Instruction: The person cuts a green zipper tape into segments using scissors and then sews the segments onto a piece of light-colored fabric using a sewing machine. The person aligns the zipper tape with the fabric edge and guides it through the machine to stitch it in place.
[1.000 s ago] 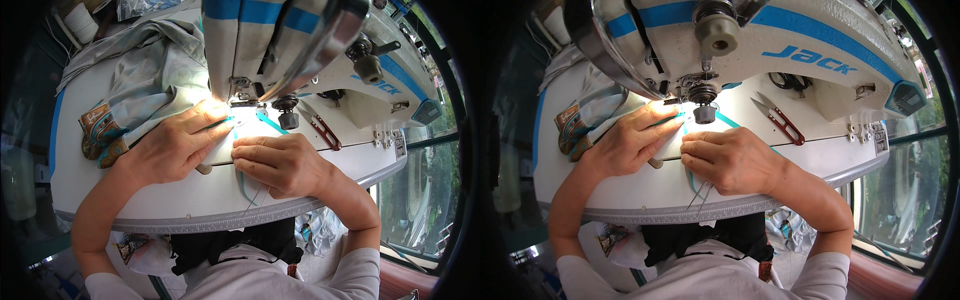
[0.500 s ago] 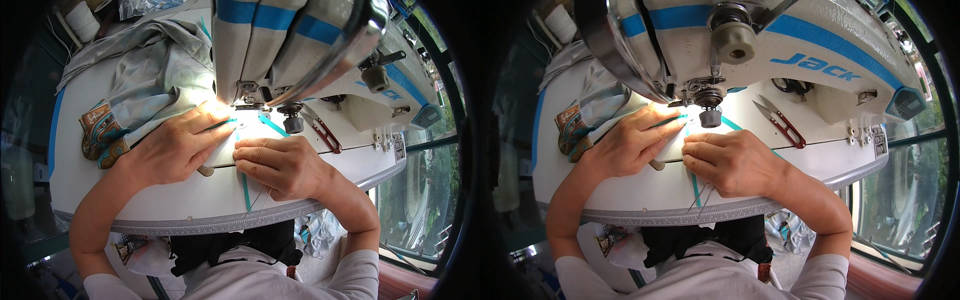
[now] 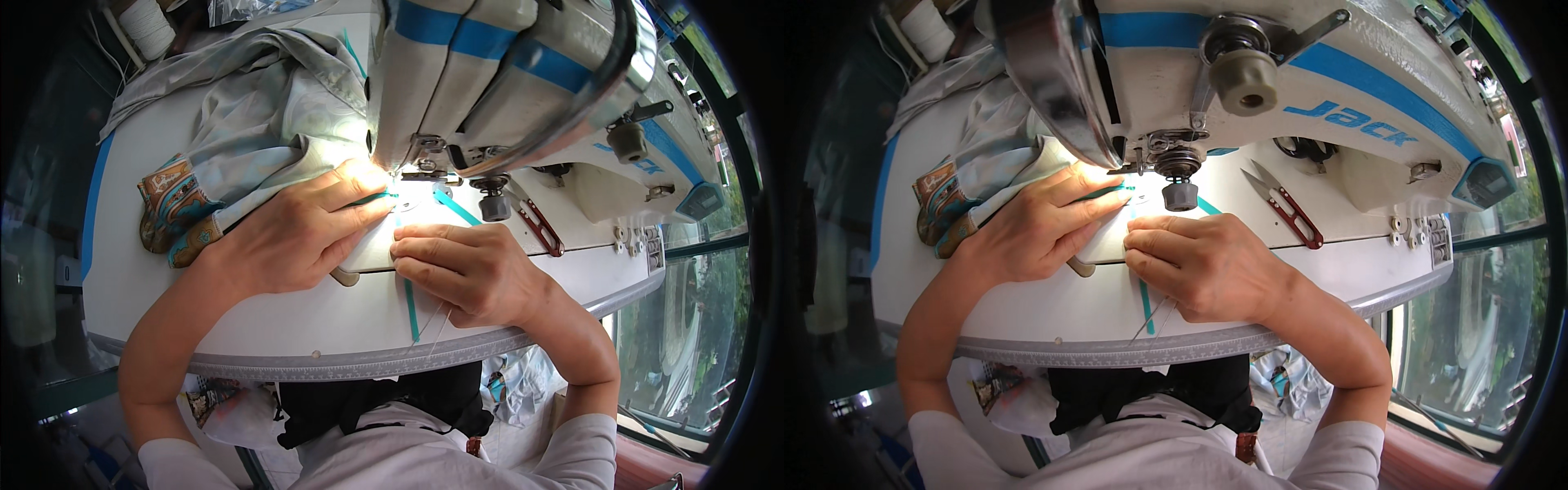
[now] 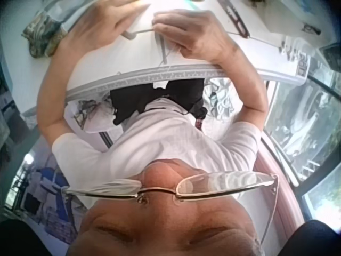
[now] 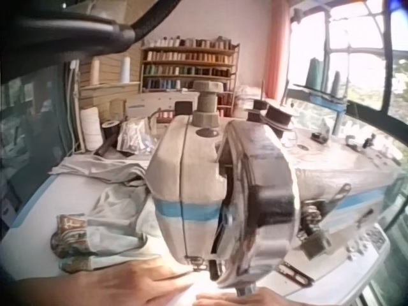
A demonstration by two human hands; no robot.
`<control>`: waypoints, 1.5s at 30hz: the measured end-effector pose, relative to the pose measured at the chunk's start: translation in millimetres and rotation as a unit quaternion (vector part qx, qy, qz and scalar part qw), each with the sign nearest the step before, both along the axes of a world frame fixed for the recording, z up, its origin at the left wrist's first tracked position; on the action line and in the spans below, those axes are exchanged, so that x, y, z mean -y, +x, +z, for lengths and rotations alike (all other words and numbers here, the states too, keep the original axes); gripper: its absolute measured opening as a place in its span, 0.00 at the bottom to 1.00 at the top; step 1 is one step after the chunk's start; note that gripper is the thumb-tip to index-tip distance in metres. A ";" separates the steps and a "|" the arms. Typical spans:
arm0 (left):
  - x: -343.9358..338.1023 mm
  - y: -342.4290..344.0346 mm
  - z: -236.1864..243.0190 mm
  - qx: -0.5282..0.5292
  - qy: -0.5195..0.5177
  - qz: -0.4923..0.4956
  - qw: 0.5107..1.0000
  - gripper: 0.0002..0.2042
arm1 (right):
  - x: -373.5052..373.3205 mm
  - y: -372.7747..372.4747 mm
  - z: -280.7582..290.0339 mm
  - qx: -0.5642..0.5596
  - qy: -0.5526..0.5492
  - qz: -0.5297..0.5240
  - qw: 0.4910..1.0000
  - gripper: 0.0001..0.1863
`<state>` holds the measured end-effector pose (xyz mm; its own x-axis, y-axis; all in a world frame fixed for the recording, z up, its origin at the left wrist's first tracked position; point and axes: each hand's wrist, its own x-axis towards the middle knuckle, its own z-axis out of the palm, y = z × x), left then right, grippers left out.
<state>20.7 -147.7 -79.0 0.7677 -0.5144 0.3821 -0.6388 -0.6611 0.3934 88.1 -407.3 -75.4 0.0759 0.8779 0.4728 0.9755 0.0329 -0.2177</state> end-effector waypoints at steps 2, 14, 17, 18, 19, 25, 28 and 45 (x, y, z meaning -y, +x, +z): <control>0.8 0.3 0.3 0.011 0.002 -0.001 1.000 0.17 | -0.1 -0.2 -0.1 -0.001 0.001 0.001 1.000 0.14; -1.5 -3.8 -1.0 0.015 0.002 0.011 1.000 0.15 | -0.5 -0.7 0.7 -0.008 0.006 0.006 1.000 0.11; 0.7 -1.5 -0.1 0.009 -0.002 0.016 1.000 0.15 | 2.3 3.6 -3.7 0.004 0.025 0.014 1.000 0.13; 0.7 -1.4 0.7 0.005 -0.003 0.016 1.000 0.14 | 2.4 4.2 -4.6 0.007 0.031 0.018 0.999 0.13; 0.7 -1.8 1.4 0.002 -0.002 0.016 1.000 0.14 | 2.4 2.6 -3.7 0.004 0.032 0.010 0.999 0.13; 0.6 -1.8 1.7 -0.001 -0.003 0.017 1.000 0.14 | 3.5 -1.2 2.2 -0.017 0.040 -0.016 0.999 0.13; -0.9 -1.8 -0.1 0.002 -0.005 0.016 1.000 0.14 | 1.5 2.8 -1.9 -0.009 0.034 0.003 0.999 0.12; -1.3 -1.3 0.0 0.002 -0.009 0.008 1.000 0.15 | 1.7 7.3 1.0 0.029 0.169 -0.081 0.982 0.14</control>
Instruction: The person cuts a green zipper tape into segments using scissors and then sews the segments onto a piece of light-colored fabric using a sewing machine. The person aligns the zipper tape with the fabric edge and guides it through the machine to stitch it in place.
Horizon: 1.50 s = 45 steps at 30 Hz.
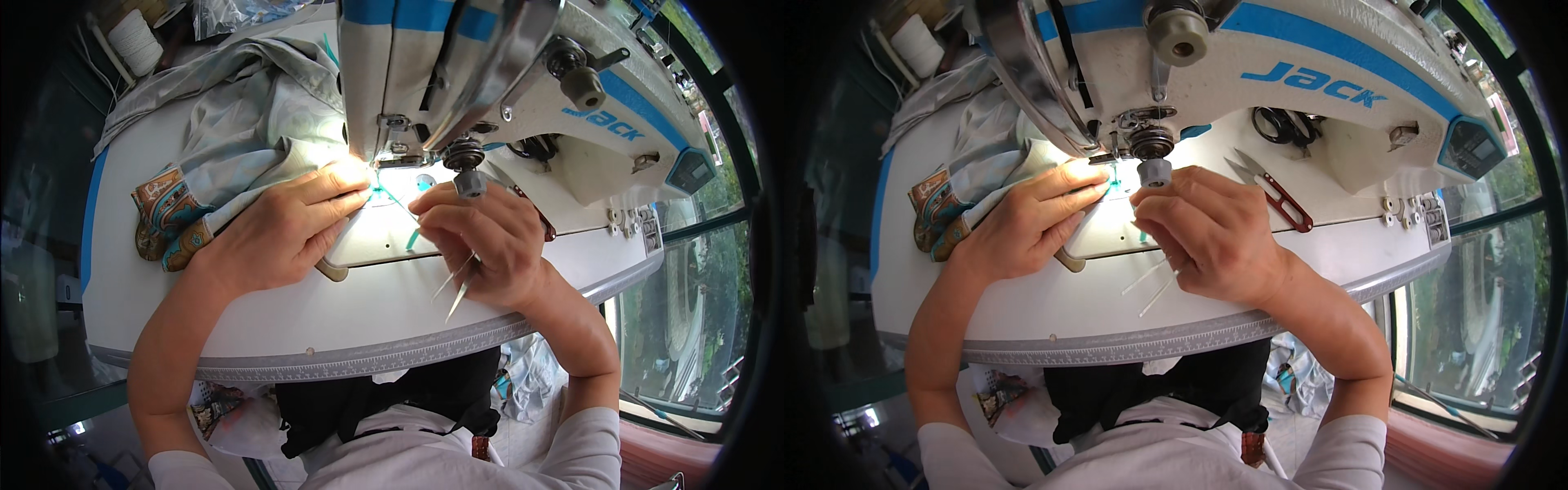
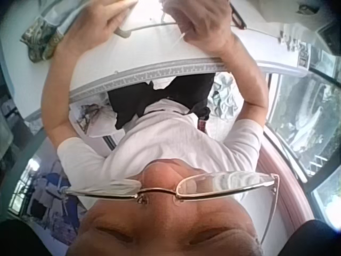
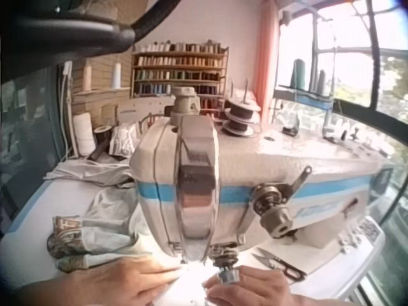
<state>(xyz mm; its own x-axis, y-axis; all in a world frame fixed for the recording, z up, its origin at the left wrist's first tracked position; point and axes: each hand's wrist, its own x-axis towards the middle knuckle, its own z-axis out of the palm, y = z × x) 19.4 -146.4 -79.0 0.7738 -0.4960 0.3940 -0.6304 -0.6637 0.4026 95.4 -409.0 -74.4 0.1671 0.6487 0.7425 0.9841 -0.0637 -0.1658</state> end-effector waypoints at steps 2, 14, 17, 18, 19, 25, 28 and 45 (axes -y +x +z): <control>0.4 0.1 0.3 0.005 0.001 0.000 1.000 0.15 | 3.0 -4.7 0.2 -0.021 -0.044 0.013 0.999 0.12; 0.8 -1.1 1.6 0.013 0.017 0.006 1.000 0.15 | -4.6 -9.7 -12.2 0.054 -0.114 0.051 0.991 0.11; 0.4 -1.6 3.5 -0.002 0.023 0.002 1.000 0.16 | -5.2 -9.9 -12.7 0.050 -0.110 0.053 0.991 0.12; 0.3 -1.8 4.3 -0.010 0.025 0.000 1.000 0.17 | -5.1 -10.2 -12.6 0.048 -0.112 0.053 0.991 0.13; 1.6 -2.8 5.5 -0.014 0.027 -0.001 1.000 0.17 | -4.7 -10.2 -12.0 0.051 -0.116 0.054 0.990 0.13; 6.3 -6.6 5.5 -0.031 0.031 0.007 0.999 0.19 | -6.1 -10.7 -7.7 0.038 -0.116 0.056 0.991 0.08; 5.7 -6.2 5.7 -0.040 0.027 0.008 0.999 0.19 | -5.1 -11.8 -6.3 0.036 -0.122 0.051 0.991 0.08; 2.2 -2.2 3.9 -0.038 -0.002 0.002 0.999 0.17 | -7.9 -12.1 -9.2 0.022 -0.116 0.059 0.991 0.09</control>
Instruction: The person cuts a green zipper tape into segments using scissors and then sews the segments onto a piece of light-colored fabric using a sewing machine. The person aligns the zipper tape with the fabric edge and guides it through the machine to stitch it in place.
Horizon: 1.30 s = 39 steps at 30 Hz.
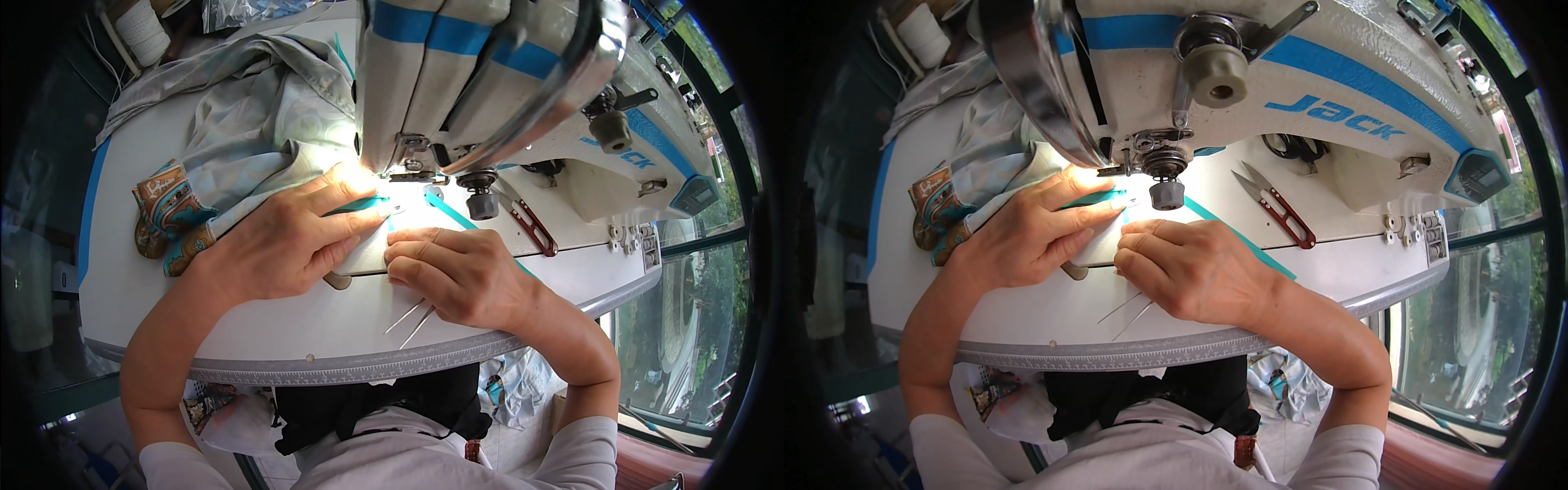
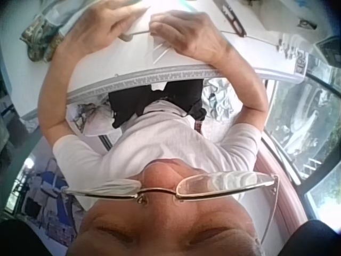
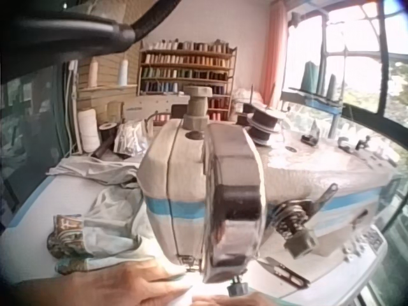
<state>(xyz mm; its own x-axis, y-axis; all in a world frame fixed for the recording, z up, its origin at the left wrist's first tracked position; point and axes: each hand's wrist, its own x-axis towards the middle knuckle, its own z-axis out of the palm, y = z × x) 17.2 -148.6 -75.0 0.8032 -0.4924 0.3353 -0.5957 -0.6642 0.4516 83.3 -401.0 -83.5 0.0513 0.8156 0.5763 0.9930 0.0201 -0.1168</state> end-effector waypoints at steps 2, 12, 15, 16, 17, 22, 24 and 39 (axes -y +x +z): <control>0.7 0.6 0.1 0.013 -0.001 -0.001 1.000 0.17 | 1.5 0.7 -1.1 0.011 -0.007 0.000 1.000 0.12; 0.1 -0.7 0.2 0.010 0.005 0.004 1.000 0.16 | -0.7 -0.3 0.3 -0.005 0.001 -0.003 1.000 0.09; 0.7 -0.2 1.2 0.004 0.003 -0.002 1.000 0.16 | 0.5 0.0 0.6 -0.007 0.001 -0.003 1.000 0.09; 0.6 -0.1 0.7 0.009 -0.001 -0.001 1.000 0.16 | 0.1 -0.2 0.8 -0.007 0.000 -0.004 1.000 0.09; 0.6 -0.3 -0.1 0.014 -0.004 0.001 1.000 0.16 | -0.4 -0.4 0.9 -0.007 0.000 -0.004 1.000 0.09; -3.2 6.5 -6.3 0.075 -0.052 0.042 0.995 0.11 | -2.1 0.1 3.7 -0.008 -0.010 0.002 1.000 0.09; 2.4 16.3 -9.0 0.103 -0.056 0.098 0.988 0.07 | 0.2 0.0 2.1 -0.006 -0.036 -0.003 0.999 0.10; 8.7 65.6 -21.9 0.057 -0.081 0.155 0.983 0.13 | -4.9 0.2 6.8 -0.013 -0.037 -0.002 0.999 0.07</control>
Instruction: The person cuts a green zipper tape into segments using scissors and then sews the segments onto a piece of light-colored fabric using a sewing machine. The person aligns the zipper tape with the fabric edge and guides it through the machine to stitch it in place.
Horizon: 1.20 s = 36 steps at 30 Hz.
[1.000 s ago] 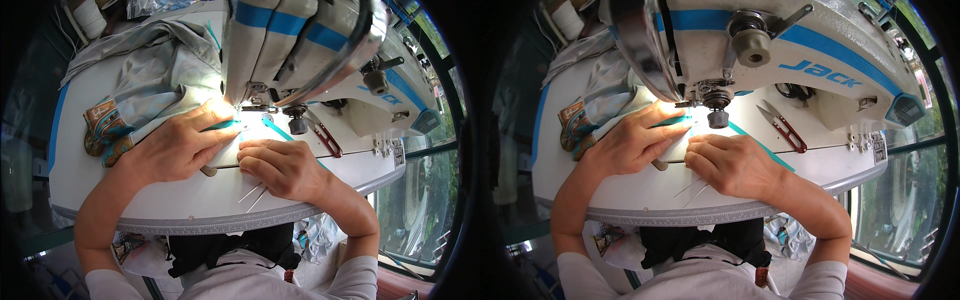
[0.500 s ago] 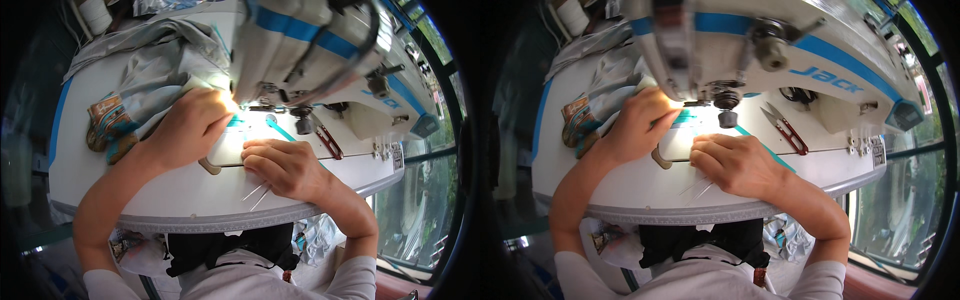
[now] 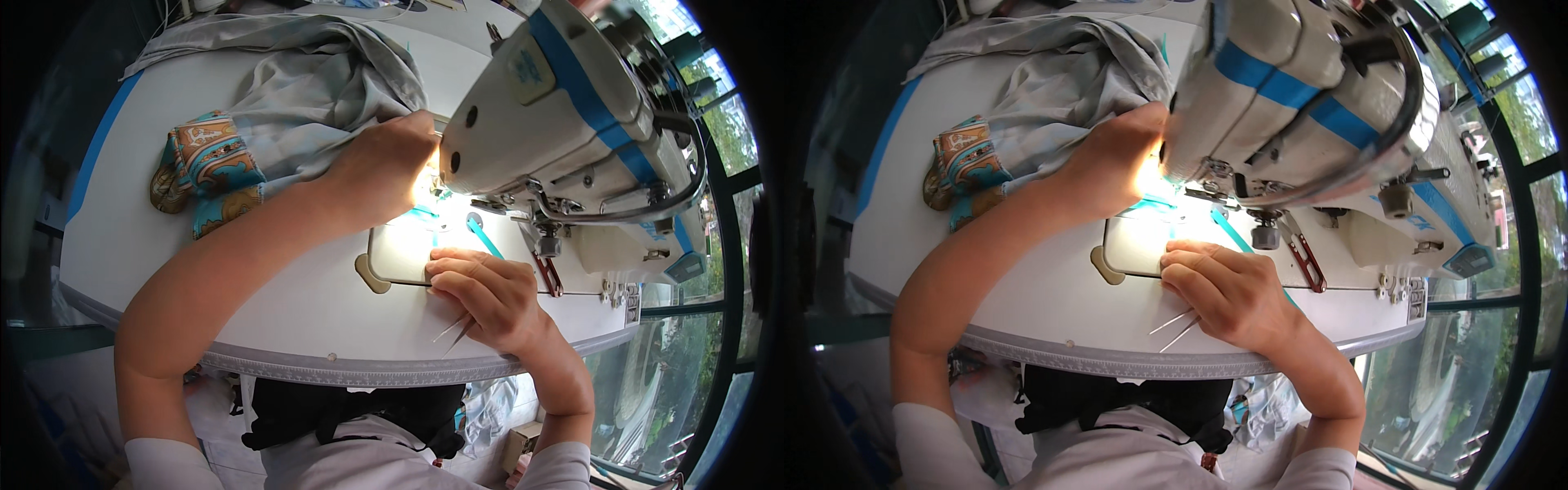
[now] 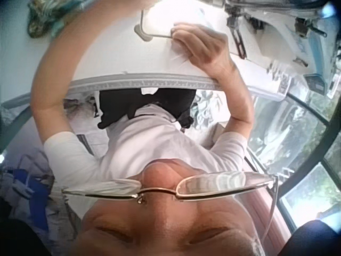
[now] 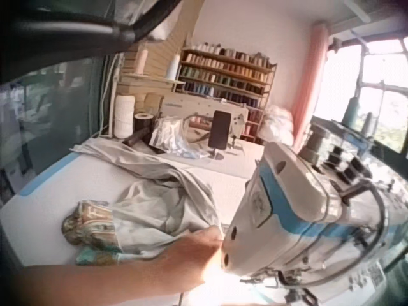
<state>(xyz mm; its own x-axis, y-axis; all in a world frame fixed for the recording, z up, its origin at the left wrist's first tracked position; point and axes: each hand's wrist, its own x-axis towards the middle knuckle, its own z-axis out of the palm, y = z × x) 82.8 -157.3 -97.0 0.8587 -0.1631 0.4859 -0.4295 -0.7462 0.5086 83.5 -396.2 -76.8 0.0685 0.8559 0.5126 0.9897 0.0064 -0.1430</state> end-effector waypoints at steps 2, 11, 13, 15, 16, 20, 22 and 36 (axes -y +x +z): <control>-2.0 1.7 -3.2 0.054 0.021 0.002 0.998 0.11 | -1.9 -0.7 1.1 -0.006 0.000 0.005 1.000 0.08; -6.1 2.8 -9.0 0.098 -0.056 -0.041 0.993 0.06 | -2.4 -0.5 3.8 0.000 0.002 0.011 1.000 0.10; -10.6 1.7 -13.1 0.076 -0.059 -0.042 0.994 0.07 | -4.3 0.1 1.6 -0.005 0.014 0.012 1.000 0.08; -9.7 -13.5 6.6 0.038 0.000 -0.035 0.999 0.09 | -0.3 -1.0 -0.6 -0.015 0.011 -0.004 1.000 0.08; -8.0 -22.9 12.1 0.055 0.051 -0.053 0.996 0.08 | 1.2 -0.3 -3.7 -0.016 0.017 -0.008 1.000 0.08; 3.8 -69.9 16.8 0.055 0.117 -0.107 0.986 0.12 | 4.2 0.0 -5.5 -0.009 0.025 -0.005 1.000 0.09; 9.6 -76.6 17.3 0.013 0.105 -0.102 0.989 0.16 | 5.9 0.2 -5.1 -0.006 0.024 -0.004 1.000 0.09; 12.6 -81.3 17.9 -0.042 0.141 -0.087 0.985 0.21 | 7.9 1.6 -8.5 0.003 0.032 0.004 0.999 0.14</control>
<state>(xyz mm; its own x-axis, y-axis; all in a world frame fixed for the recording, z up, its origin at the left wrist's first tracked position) 1.5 -169.8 -79.1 0.8415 -0.4293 0.3280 -0.5279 -0.7823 0.3306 85.1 -404.1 -85.2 0.0597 0.8222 0.5661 0.9903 0.0224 -0.1370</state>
